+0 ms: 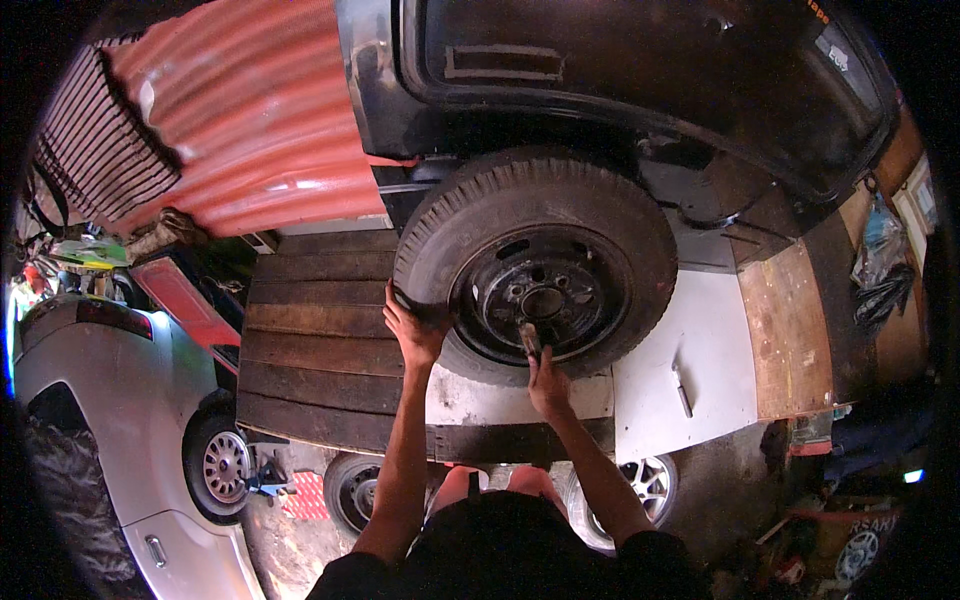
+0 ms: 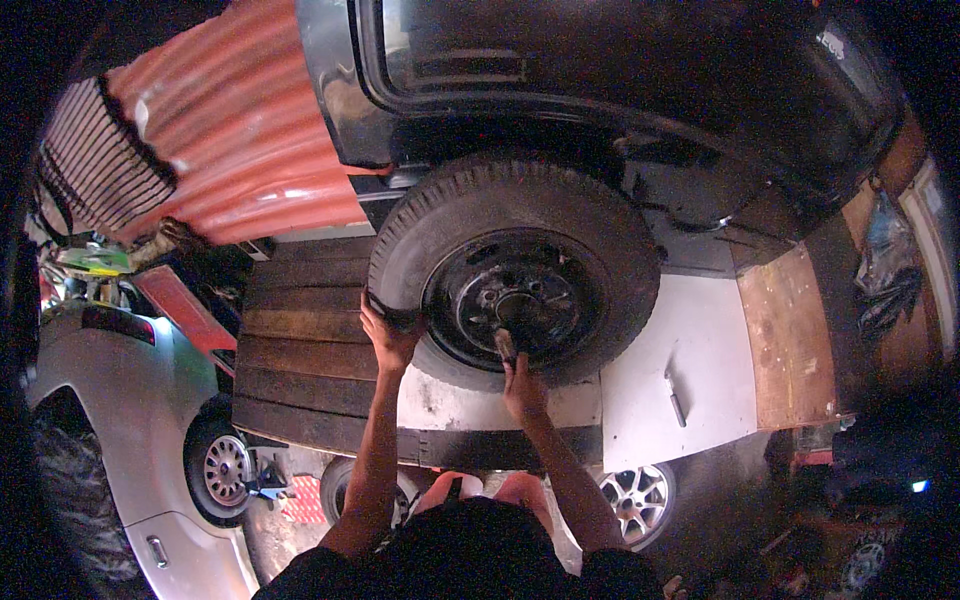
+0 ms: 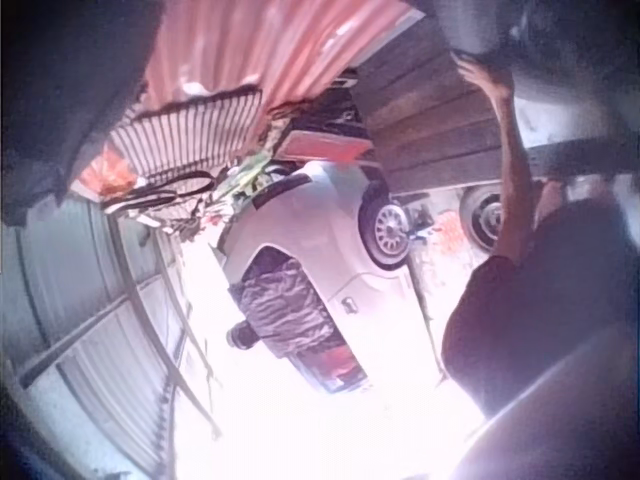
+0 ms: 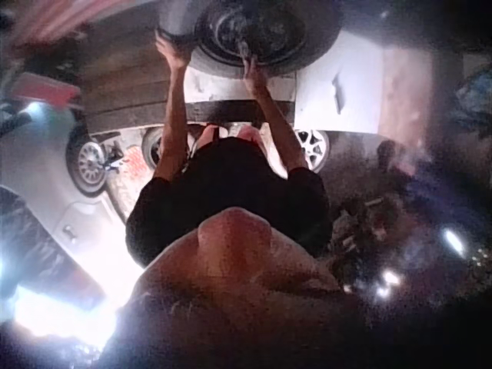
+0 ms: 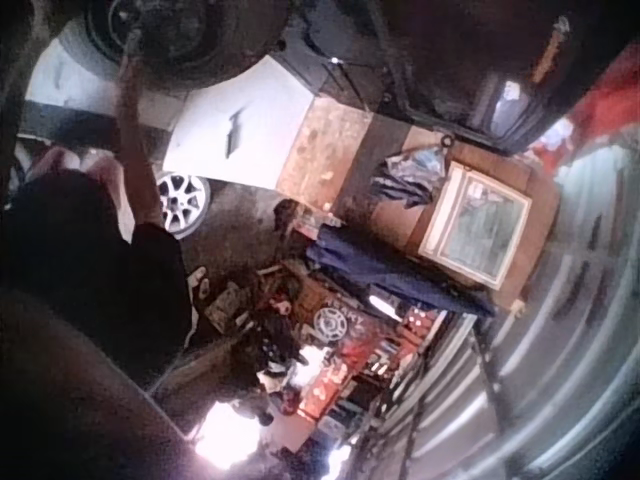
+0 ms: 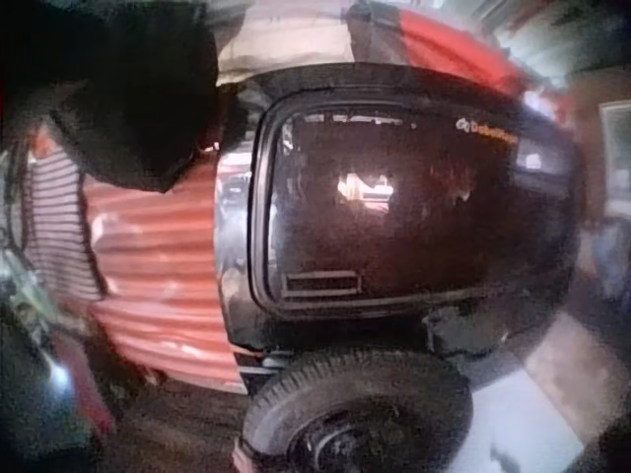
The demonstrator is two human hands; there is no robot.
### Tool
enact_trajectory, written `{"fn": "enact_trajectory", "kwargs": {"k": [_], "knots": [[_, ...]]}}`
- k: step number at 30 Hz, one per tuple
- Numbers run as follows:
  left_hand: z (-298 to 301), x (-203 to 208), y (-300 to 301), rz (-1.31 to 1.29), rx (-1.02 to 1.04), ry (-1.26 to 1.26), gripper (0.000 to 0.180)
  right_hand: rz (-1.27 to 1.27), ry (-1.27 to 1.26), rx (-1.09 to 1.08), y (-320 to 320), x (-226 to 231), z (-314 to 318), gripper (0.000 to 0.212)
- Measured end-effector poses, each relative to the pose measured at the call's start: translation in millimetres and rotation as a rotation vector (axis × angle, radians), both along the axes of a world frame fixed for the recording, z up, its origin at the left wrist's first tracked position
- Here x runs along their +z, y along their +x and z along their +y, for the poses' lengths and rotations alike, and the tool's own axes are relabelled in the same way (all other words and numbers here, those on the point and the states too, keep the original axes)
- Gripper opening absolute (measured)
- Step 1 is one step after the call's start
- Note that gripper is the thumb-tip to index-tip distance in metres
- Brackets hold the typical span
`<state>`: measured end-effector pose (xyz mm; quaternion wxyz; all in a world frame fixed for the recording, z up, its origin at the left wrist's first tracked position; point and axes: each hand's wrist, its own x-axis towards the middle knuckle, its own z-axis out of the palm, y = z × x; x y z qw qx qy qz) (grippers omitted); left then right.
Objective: The person scrubs the surface of a car tire mounted on a vehicle using a small brush. They repeatedly rub the brush across the tire's sidewall and rim area while holding the tire with the other hand.
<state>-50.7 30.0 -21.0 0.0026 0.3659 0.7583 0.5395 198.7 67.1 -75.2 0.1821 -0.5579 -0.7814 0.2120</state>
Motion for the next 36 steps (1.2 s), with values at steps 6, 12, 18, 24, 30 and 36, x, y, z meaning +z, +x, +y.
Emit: {"fn": "enact_trajectory", "kwargs": {"k": [6,12,18,24,30,36], "knots": [[-4.8,3.6,8.4,0.019,0.000,-0.006,0.118,0.183,0.168,0.038,-33.6,39.1,17.5,0.041],[-2.7,2.5,7.4,0.009,0.006,-0.002,0.118,-0.104,0.011,0.063,9.5,-0.5,1.8,0.050],[-2.4,4.6,11.3,-0.002,0.020,0.005,0.119,0.007,0.252,0.179,-28.3,44.2,28.3,0.055],[-3.2,-3.9,2.4,0.045,0.016,0.012,0.116,-0.024,0.116,0.111,-16.6,51.4,34.9,0.054],[-1.2,-2.7,6.2,0.034,0.012,0.001,0.116,0.086,-0.125,0.055,-18.4,49.2,18.8,0.058],[-3.1,1.8,10.4,-0.010,0.013,-0.004,0.117,0.053,0.018,0.114,-41.5,65.9,22.6,0.057]]}}
